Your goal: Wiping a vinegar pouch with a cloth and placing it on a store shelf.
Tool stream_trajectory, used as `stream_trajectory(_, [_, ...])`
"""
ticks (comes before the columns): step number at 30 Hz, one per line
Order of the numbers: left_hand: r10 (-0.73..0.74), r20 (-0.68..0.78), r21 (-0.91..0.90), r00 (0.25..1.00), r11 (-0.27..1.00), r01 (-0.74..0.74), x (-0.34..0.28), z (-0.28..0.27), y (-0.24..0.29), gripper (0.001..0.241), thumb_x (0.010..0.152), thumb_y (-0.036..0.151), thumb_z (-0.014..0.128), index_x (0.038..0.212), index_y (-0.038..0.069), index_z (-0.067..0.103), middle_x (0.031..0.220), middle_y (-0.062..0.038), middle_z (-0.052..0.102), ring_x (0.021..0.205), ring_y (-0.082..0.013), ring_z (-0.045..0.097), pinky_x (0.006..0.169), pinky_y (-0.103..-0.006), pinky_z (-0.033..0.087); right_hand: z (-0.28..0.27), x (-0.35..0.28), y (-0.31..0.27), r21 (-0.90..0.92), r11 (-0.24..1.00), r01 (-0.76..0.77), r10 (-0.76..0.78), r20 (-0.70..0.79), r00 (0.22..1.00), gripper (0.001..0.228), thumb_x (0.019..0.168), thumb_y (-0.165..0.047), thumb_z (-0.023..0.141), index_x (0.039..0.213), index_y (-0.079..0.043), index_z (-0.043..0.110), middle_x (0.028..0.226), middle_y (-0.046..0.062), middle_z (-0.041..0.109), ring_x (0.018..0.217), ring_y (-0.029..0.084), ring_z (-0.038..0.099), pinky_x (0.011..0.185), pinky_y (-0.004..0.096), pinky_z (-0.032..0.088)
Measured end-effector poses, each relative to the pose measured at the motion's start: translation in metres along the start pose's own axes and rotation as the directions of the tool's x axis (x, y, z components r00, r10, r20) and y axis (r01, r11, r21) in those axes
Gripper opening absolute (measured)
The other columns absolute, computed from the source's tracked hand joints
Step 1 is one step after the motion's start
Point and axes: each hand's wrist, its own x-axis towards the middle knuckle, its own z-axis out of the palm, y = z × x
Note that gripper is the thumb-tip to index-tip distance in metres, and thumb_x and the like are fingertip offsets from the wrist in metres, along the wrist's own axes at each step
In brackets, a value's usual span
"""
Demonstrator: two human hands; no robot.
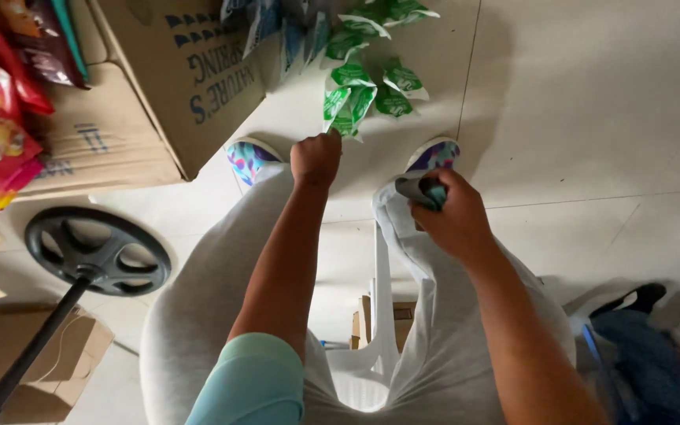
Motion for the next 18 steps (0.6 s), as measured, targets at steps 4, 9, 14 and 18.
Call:
stream_trajectory(4, [0.133, -0.187, 0.199, 0.973, 0.975, -0.095, 0.011, 0.035, -0.007, 0.013, 0.087, 0.017, 0.071, 0.074, 0.019, 0.072, 0.07, -0.003, 0.072, 0.063, -0.0214, 0.072, 0.055, -0.0376, 0.055, -0.009, 0.0, -0.003, -0.046, 0.99, 0.13, -0.134, -0.091, 0.987, 0.036, 0.077, -0.011, 0.078, 0.109, -0.004, 0.064, 0.099, 0.014, 0.073, 0.085, 0.029, 0.074, 0.078, 0.039, 0.059])
stream_trajectory(9, [0.257, -0.075, 0.17, 0.964, 0.955, -0.242, -0.001, 0.026, -0.01, 0.011, 0.084, 0.015, 0.069, 0.076, 0.015, 0.076, 0.072, -0.005, 0.074, 0.062, -0.0215, 0.073, 0.052, -0.0396, 0.055, -0.006, -0.011, -0.024, -0.296, 0.908, 0.295, -0.372, -0.251, 0.894, 0.035, 0.079, -0.012, 0.081, 0.108, -0.002, 0.064, 0.105, 0.016, 0.072, 0.095, 0.035, 0.07, 0.084, 0.041, 0.055])
stream_trajectory(14, [0.28, 0.053, 0.219, 0.959, 0.933, -0.285, -0.07, -0.064, -0.011, 0.01, 0.087, 0.019, 0.068, 0.084, 0.014, 0.077, 0.085, -0.006, 0.076, 0.076, -0.0232, 0.074, 0.063, -0.0404, 0.057, 0.01, -0.03, -0.039, -0.383, 0.842, 0.381, -0.48, -0.207, 0.853, 0.051, 0.075, -0.015, 0.084, 0.12, -0.004, 0.062, 0.113, 0.017, 0.071, 0.101, 0.036, 0.068, 0.084, 0.042, 0.053])
stream_trajectory(18, [0.348, -0.232, 0.218, 0.908, 0.929, -0.3, -0.205, -0.188, 0.013, 0.016, 0.078, 0.028, 0.071, 0.085, 0.017, 0.08, 0.112, -0.01, 0.071, 0.101, -0.026, 0.07, 0.075, -0.0409, 0.055, 0.029, -0.056, -0.019, -0.344, 0.788, 0.51, -0.603, -0.264, 0.753, 0.051, 0.079, -0.015, 0.083, 0.125, -0.002, 0.064, 0.119, 0.017, 0.072, 0.105, 0.033, 0.07, 0.089, 0.04, 0.055])
